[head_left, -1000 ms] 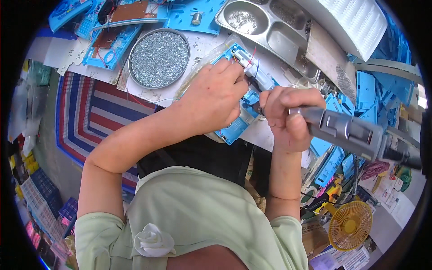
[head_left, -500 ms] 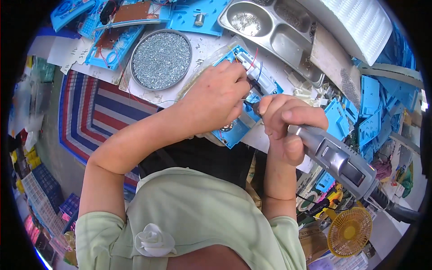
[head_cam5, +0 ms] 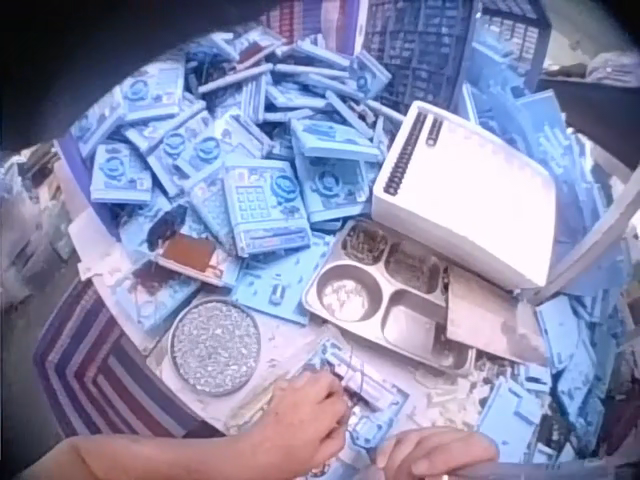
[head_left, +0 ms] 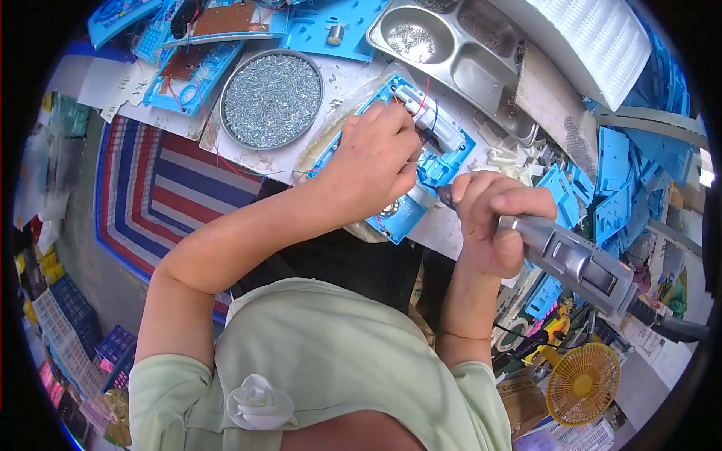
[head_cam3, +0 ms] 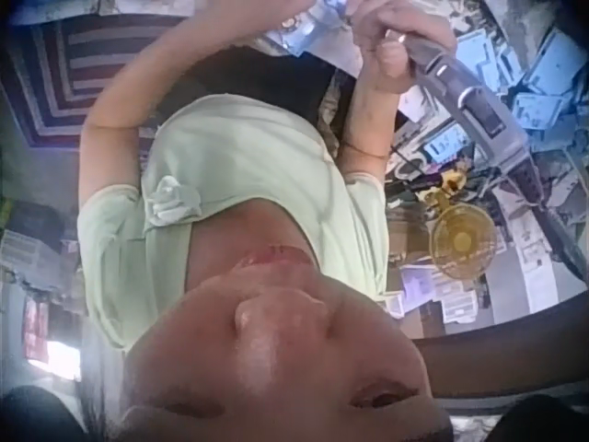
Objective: Assembling and soldering internal components of an electronic device within a blue plastic casing.
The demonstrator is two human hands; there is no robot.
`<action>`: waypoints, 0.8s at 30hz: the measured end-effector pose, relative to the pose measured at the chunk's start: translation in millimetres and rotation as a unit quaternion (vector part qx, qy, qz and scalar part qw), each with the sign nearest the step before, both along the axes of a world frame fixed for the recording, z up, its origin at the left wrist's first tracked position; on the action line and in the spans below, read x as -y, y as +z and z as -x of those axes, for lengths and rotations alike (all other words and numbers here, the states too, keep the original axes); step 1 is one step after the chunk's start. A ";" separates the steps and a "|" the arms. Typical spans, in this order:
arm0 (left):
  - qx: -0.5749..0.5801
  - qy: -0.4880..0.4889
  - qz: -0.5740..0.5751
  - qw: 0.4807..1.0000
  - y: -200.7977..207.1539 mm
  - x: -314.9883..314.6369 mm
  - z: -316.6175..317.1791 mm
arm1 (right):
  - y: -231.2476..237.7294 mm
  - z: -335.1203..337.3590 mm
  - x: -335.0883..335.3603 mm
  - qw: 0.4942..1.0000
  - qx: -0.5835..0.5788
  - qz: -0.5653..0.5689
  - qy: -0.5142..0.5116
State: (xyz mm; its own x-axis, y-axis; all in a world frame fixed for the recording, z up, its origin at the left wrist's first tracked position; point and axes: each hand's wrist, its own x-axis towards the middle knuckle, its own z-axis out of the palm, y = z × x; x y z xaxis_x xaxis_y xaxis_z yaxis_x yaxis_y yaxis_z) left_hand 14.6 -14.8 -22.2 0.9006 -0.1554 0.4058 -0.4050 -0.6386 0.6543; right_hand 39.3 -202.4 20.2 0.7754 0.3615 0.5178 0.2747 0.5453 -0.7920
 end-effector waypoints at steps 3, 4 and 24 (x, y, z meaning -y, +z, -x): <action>-0.026 -0.014 0.036 0.999 1.0 -1.1 0.7 | -0.2 -2.7 -1.2 1.000 0.001 -0.002 -0.005; -0.036 -0.021 0.051 0.998 0.8 -1.9 1.1 | 0.4 -3.5 -1.9 1.000 0.003 0.001 -0.005; -0.041 -0.217 -0.049 0.974 33.3 -63.3 9.2 | 14.1 -10.9 -1.7 0.999 -0.005 0.037 0.007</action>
